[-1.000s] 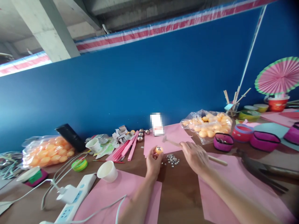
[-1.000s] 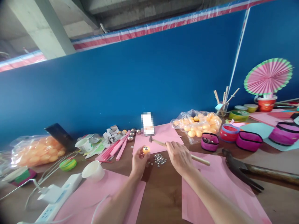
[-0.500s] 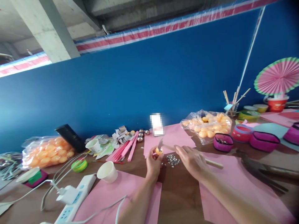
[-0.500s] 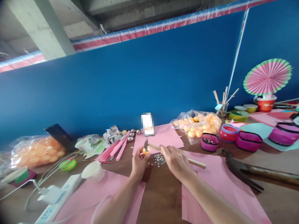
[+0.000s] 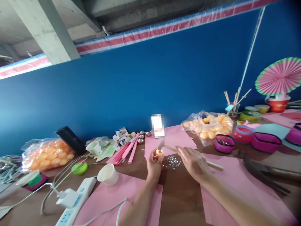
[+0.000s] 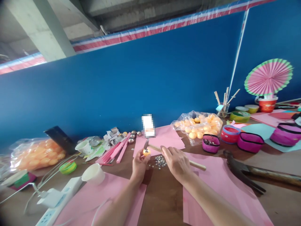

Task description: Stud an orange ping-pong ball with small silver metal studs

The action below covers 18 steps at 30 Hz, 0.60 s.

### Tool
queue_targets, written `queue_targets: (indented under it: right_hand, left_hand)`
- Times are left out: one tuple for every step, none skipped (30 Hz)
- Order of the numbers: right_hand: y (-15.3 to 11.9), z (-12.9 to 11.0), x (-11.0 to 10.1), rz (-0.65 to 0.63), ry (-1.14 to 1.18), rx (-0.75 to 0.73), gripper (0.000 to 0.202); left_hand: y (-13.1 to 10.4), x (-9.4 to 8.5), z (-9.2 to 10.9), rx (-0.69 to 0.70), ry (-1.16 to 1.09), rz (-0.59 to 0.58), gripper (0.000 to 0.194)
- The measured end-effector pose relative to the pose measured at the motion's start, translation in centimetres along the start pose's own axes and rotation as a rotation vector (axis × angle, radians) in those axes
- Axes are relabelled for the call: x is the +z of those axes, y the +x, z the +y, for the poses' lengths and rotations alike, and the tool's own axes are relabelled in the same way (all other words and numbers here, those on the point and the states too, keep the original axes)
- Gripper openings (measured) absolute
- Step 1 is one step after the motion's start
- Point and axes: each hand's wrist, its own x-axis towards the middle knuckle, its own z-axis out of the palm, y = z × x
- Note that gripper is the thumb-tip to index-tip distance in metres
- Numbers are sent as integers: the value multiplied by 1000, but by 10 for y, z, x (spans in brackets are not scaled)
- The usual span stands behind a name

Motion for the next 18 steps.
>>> queue_targets:
  right_hand:
    - [0, -1, 0, -16, -2, -8, 25]
    - [0, -1, 1, -35, -5, -15, 24]
    - [0, -1, 1, -45, -7, -15, 24]
    - [0, -2, 1, -44, -6, -5, 24]
    - [0, -2, 1, -35, -1, 9, 24]
    - [0, -1, 1, -24, 4, 23, 25]
    - [0, -1, 1, -20, 4, 32, 25]
    - [0, 0, 1, -24, -2, 37, 25]
    - [0, 0, 1, -33, -12, 36, 24]
    - [1, 1, 1, -40, -22, 30, 23]
    - [1, 1, 1, -39, -28, 24, 23]
    - [1, 2, 1, -30, -31, 24, 23]
    - [1, 2, 1, -15, -28, 29, 24]
    - [1, 2, 1, -1, -23, 35, 25]
    - [0, 1, 1, 3, -18, 38, 25]
    - [0, 1, 0, -3, -17, 34, 25]
    - [0, 0, 0, -16, -17, 25, 25]
    - [0, 0, 0, -28, -17, 10, 24]
  left_hand:
    - [0, 0, -1, 4, 7, -13, 49]
    - [0, -1, -1, 9, 12, -21, 49]
    - [1, -1, -2, 14, 12, -27, 49]
    - [1, -2, -3, 17, 7, -27, 49]
    - [2, -2, -4, 18, -2, -26, 49]
    - [2, -2, -5, 17, -12, -26, 49]
    - [3, -2, -5, 14, -21, -23, 48]
    - [3, -2, -6, 9, -28, -19, 48]
    - [3, -1, -6, 4, -33, -15, 49]
    - [3, -1, -7, -2, -34, -10, 49]
    - [3, -1, -7, -5, -31, -6, 50]
    - [3, -1, -6, -8, -26, -1, 50]
    - [2, 0, -6, -10, -22, 4, 50]
    - [2, 0, -5, -6, -20, 6, 50]
    - [1, 0, -4, 1, -21, 6, 49]
    - [1, 1, -4, 6, -21, 2, 49]
    - [1, 1, -3, 11, -21, -3, 48]
    - [0, 1, -2, 17, -19, -7, 47]
